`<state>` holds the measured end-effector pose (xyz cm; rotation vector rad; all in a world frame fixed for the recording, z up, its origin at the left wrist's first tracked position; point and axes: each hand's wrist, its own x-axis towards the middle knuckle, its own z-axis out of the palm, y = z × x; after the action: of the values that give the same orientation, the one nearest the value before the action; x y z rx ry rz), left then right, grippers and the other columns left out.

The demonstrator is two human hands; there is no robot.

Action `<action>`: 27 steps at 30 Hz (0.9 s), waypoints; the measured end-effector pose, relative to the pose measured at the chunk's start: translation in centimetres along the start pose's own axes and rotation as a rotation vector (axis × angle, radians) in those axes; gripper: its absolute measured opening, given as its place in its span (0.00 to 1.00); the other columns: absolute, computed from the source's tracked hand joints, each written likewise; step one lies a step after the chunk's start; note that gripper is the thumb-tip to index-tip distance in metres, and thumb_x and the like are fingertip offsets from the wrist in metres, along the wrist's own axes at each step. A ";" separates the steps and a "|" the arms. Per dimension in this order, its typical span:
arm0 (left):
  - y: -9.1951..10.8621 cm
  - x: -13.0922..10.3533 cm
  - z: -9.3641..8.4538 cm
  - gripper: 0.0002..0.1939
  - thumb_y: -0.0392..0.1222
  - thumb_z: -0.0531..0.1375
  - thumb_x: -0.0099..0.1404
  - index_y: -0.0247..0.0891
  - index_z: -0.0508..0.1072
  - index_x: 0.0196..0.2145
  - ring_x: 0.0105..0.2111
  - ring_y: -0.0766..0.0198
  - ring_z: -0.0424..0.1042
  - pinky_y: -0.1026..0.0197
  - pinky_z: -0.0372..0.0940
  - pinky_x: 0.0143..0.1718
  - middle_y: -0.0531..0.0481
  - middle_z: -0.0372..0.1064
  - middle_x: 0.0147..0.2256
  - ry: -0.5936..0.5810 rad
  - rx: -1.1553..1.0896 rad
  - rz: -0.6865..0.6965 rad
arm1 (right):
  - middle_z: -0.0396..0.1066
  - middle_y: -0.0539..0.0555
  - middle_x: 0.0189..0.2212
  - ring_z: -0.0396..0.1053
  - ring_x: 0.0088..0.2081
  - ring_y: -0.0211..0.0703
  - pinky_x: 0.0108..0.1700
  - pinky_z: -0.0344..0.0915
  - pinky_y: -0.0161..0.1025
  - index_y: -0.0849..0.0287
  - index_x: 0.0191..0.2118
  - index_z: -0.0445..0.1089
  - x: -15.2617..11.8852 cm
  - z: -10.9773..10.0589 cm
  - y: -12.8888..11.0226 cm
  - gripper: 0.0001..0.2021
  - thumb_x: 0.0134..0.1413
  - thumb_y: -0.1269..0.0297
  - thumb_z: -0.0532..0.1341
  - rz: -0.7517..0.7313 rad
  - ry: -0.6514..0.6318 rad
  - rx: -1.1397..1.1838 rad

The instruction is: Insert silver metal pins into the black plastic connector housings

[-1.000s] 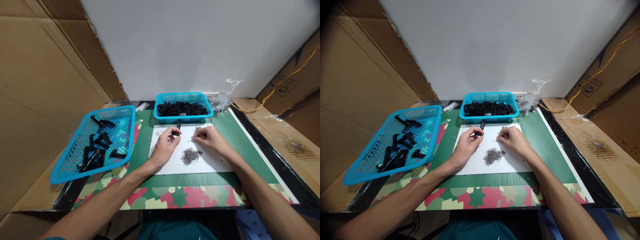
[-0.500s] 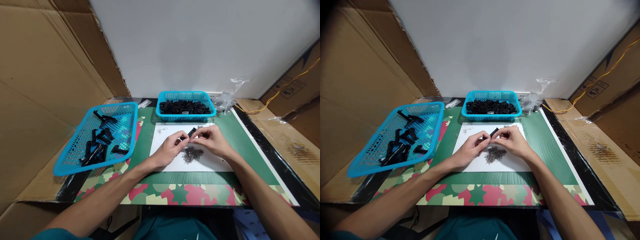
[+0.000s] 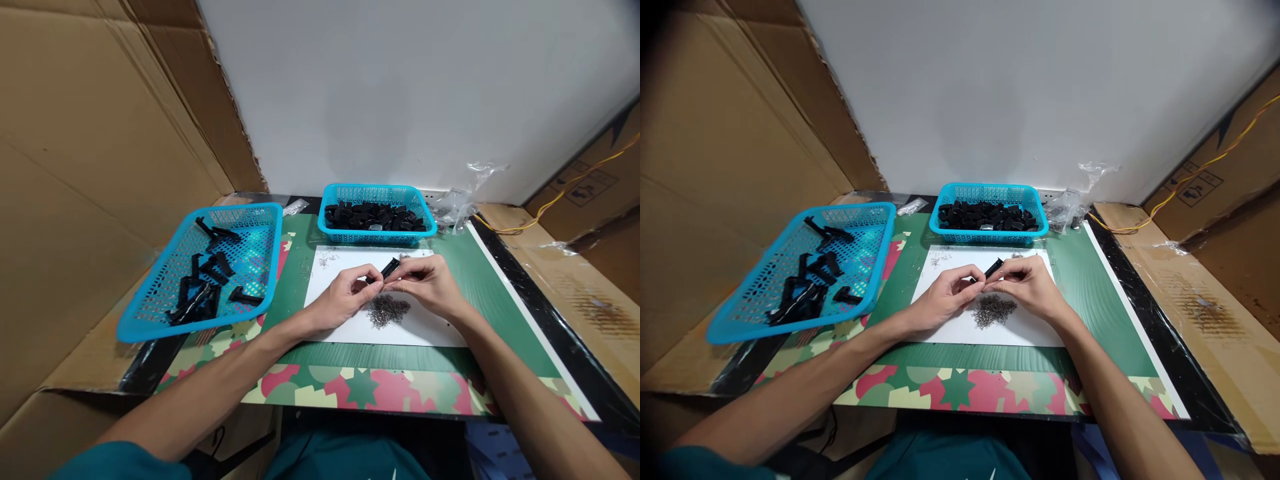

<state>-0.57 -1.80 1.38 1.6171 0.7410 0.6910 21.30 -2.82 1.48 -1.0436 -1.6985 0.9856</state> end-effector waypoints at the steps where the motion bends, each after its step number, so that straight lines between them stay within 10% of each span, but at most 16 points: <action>1: 0.1 0.0 0.0 0.17 0.55 0.60 0.73 0.37 0.72 0.38 0.25 0.69 0.57 0.65 0.53 0.25 0.55 0.61 0.28 0.001 0.017 0.015 | 0.79 0.55 0.26 0.70 0.27 0.42 0.32 0.64 0.39 0.57 0.29 0.84 -0.1 -0.1 0.0 0.13 0.53 0.52 0.74 0.006 0.000 -0.005; 9: -0.1 0.2 -0.1 0.13 0.51 0.57 0.76 0.38 0.70 0.40 0.28 0.68 0.59 0.65 0.56 0.30 0.54 0.64 0.34 0.132 0.161 0.097 | 0.66 0.49 0.20 0.52 0.23 0.36 0.26 0.47 0.38 0.60 0.33 0.82 -0.3 -0.4 0.0 0.16 0.59 0.50 0.68 0.137 0.038 -0.116; 27: -1.2 0.1 0.0 0.21 0.53 0.55 0.78 0.39 0.76 0.58 0.37 0.56 0.74 0.56 0.67 0.40 0.44 0.78 0.41 0.154 0.302 0.064 | 0.68 0.51 0.20 0.58 0.22 0.36 0.25 0.51 0.36 0.62 0.28 0.78 0.0 -2.4 1.1 0.15 0.50 0.53 0.69 0.312 0.095 -0.183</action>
<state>-0.62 -1.57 0.24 1.8826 0.9441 0.7850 23.80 -2.01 1.18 -1.4860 -1.6002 0.9682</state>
